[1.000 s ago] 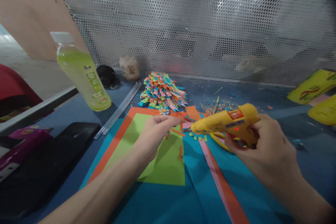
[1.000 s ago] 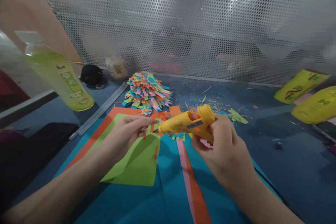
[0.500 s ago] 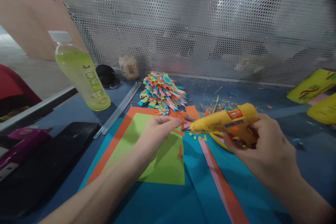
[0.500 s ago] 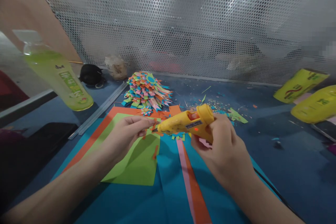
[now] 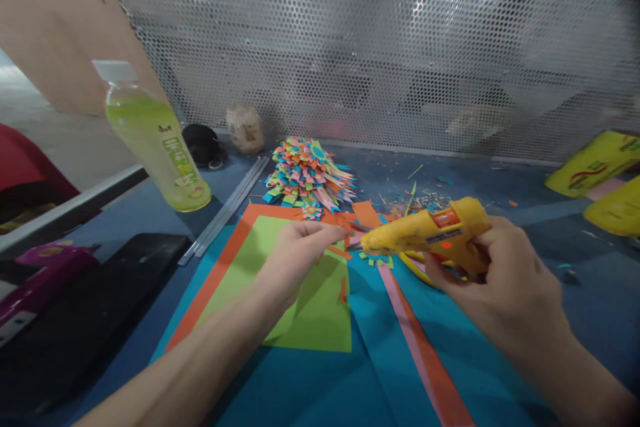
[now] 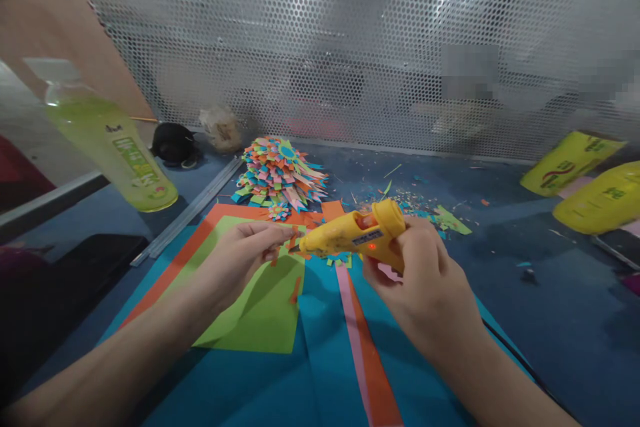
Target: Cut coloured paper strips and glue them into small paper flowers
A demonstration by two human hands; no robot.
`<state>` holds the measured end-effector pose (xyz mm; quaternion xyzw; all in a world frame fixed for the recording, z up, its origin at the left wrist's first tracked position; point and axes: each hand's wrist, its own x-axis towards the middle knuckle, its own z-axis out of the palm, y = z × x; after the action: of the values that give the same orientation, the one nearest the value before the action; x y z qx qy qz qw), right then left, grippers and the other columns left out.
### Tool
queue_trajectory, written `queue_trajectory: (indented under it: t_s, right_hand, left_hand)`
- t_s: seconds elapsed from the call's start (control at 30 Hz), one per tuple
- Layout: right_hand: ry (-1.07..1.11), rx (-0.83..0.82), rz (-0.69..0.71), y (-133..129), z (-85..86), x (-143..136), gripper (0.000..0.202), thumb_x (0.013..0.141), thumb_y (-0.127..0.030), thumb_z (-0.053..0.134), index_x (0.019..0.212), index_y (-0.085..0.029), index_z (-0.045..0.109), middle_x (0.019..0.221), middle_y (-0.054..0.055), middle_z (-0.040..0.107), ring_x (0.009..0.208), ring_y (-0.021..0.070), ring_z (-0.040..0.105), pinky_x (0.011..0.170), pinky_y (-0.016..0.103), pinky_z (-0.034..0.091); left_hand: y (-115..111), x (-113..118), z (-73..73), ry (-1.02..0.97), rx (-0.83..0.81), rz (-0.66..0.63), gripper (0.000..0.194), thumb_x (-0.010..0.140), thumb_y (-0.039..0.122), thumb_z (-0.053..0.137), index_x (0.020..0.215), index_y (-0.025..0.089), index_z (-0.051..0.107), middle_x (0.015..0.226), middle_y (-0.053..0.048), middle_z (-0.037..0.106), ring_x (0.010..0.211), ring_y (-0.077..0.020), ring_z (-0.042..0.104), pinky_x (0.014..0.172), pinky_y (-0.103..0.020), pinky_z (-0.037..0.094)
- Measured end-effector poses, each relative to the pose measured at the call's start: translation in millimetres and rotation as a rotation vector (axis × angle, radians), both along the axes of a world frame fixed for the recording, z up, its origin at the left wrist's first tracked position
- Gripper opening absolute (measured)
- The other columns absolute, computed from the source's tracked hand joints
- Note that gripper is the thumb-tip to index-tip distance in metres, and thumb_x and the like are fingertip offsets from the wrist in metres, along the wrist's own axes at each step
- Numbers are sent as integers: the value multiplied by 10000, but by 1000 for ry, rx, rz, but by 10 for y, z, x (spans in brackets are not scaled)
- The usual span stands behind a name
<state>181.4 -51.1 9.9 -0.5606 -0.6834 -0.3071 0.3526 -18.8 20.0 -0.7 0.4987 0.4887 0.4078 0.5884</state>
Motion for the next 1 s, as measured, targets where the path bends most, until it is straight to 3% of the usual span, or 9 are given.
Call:
queue_trajectory:
  t_s: [0.1,0.27,0.43,0.73,0.9,1.0]
  right_hand:
    - [15,-6,-18,1,-9,-5,156,739,-269,534,739,-209,391,674,41,556,468,124,508,340,198,354]
    - [-13,-11,-27,-4,-16,-4,143,745,-250,517,759,-215,378,723,53,570,554,156,568,406,223,406]
    - [36,-45,-13,-14,-22,-4,172,745,-254,534,756,-224,365,730,42,562,631,181,596,477,249,444]
    - [69,-102,11,34,-80,30,204,767,-258,504,749,-234,303,746,38,531,664,181,562,507,255,400]
    - [168,-226,-32,120,-37,103,273,701,-325,569,737,-230,316,678,3,478,597,159,516,483,242,350]
    - [291,-371,-141,238,42,318,351,622,-388,621,720,-227,325,645,-13,473,542,143,486,474,241,339]
  left_hand:
    - [-5,4,-8,-23,8,-20,202,593,349,684,630,151,707,587,-15,548,516,-71,343,507,-257,214]
    - [10,14,-6,-19,11,6,202,569,345,688,606,147,700,522,-5,501,509,-79,356,508,-261,223]
    - [18,12,-24,-24,-4,2,229,569,365,696,638,147,709,638,-36,584,530,-76,375,517,-260,236]
    - [36,7,-51,-78,-13,25,194,567,325,702,580,133,684,550,-7,513,515,-68,344,504,-251,235]
    - [44,-3,-57,-103,17,10,206,586,331,702,561,129,669,499,19,432,499,-62,316,483,-244,215]
    - [34,-4,-33,-109,9,15,215,585,336,708,568,125,672,514,15,437,503,-62,320,479,-240,221]
